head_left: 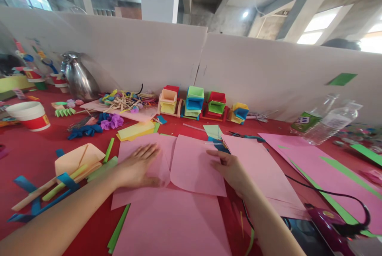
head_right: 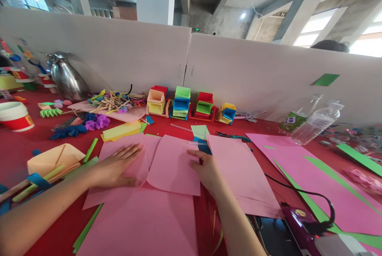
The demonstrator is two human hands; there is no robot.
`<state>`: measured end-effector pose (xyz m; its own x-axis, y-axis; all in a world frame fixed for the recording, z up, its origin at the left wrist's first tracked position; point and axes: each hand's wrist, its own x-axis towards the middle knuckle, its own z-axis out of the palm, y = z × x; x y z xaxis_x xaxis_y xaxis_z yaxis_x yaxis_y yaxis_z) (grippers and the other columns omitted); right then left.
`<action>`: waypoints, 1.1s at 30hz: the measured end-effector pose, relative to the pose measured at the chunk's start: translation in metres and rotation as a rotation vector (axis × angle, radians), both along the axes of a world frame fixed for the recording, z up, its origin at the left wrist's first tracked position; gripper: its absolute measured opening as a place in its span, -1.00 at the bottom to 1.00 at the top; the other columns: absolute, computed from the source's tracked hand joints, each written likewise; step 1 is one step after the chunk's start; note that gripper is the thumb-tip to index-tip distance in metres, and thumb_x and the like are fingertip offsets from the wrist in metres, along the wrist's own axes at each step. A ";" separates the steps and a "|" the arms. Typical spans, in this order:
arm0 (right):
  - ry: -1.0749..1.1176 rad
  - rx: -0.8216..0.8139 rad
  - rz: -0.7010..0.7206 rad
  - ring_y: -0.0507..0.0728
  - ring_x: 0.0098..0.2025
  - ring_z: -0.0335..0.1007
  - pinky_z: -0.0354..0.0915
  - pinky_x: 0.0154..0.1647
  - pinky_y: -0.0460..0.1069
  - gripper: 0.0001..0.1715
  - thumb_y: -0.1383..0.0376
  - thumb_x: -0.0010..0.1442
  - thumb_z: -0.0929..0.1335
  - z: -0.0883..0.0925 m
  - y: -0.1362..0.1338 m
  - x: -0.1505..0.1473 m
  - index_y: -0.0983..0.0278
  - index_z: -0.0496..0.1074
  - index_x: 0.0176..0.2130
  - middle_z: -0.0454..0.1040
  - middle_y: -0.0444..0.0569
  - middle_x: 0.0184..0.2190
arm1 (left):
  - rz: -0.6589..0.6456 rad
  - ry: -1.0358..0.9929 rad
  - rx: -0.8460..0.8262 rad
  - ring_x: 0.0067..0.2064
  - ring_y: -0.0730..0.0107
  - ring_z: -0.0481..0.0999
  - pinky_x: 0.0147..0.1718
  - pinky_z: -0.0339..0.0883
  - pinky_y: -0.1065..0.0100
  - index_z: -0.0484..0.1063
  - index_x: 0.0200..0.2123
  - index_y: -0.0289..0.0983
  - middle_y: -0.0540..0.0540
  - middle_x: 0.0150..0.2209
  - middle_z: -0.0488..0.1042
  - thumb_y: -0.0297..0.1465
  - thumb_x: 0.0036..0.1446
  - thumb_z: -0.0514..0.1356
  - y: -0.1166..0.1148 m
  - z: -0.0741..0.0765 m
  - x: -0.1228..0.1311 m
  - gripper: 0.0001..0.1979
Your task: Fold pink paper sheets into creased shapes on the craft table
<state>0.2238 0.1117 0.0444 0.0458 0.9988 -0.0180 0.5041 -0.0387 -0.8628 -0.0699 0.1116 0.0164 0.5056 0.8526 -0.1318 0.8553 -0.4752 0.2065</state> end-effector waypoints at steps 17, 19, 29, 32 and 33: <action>0.169 -0.110 0.163 0.11 -0.21 0.41 0.33 -0.22 -0.01 -0.44 0.33 -0.09 0.35 0.000 -0.004 0.004 0.24 0.36 -0.03 0.47 -0.04 -0.17 | 0.005 0.000 0.005 0.26 0.15 -0.31 0.18 -0.32 0.17 -0.28 0.24 -0.38 -0.22 0.25 -0.34 0.17 -0.02 -0.17 0.004 -0.002 -0.003 -0.06; 0.129 -0.106 0.143 0.10 -0.24 0.41 0.33 -0.25 -0.03 -0.46 0.34 -0.10 0.35 0.001 -0.004 0.005 0.23 0.37 -0.05 0.49 -0.06 -0.22 | 0.001 -0.003 0.018 0.26 0.15 -0.30 0.18 -0.32 0.17 -0.28 0.24 -0.38 -0.21 0.26 -0.33 0.17 -0.02 -0.17 0.005 -0.003 -0.004 -0.06; 0.046 -0.109 0.087 0.08 -0.34 0.41 0.31 -0.35 -0.05 -0.53 0.35 -0.08 0.32 0.006 -0.004 0.008 0.24 0.40 -0.09 0.49 -0.08 -0.32 | 0.003 -0.008 0.033 0.26 0.14 -0.28 0.17 -0.30 0.15 -0.24 0.24 -0.35 -0.21 0.26 -0.31 0.17 -0.02 -0.16 0.004 -0.002 -0.004 -0.07; 0.011 -0.102 0.072 0.09 -0.35 0.41 0.31 -0.35 -0.04 -0.53 0.34 -0.08 0.32 0.006 -0.004 0.009 0.24 0.41 -0.10 0.50 -0.08 -0.34 | 0.005 0.018 0.019 0.26 0.14 -0.28 0.18 -0.30 0.15 -0.24 0.24 -0.40 -0.23 0.25 -0.31 0.18 -0.03 -0.18 0.003 0.001 -0.002 -0.04; 0.011 -0.103 0.072 0.09 -0.34 0.41 0.31 -0.34 -0.04 -0.53 0.34 -0.08 0.32 0.006 -0.003 0.010 0.24 0.41 -0.10 0.50 -0.08 -0.34 | 0.006 0.025 0.016 0.26 0.14 -0.29 0.18 -0.30 0.16 -0.25 0.24 -0.41 -0.24 0.26 -0.32 0.18 -0.03 -0.19 0.002 0.002 -0.002 -0.04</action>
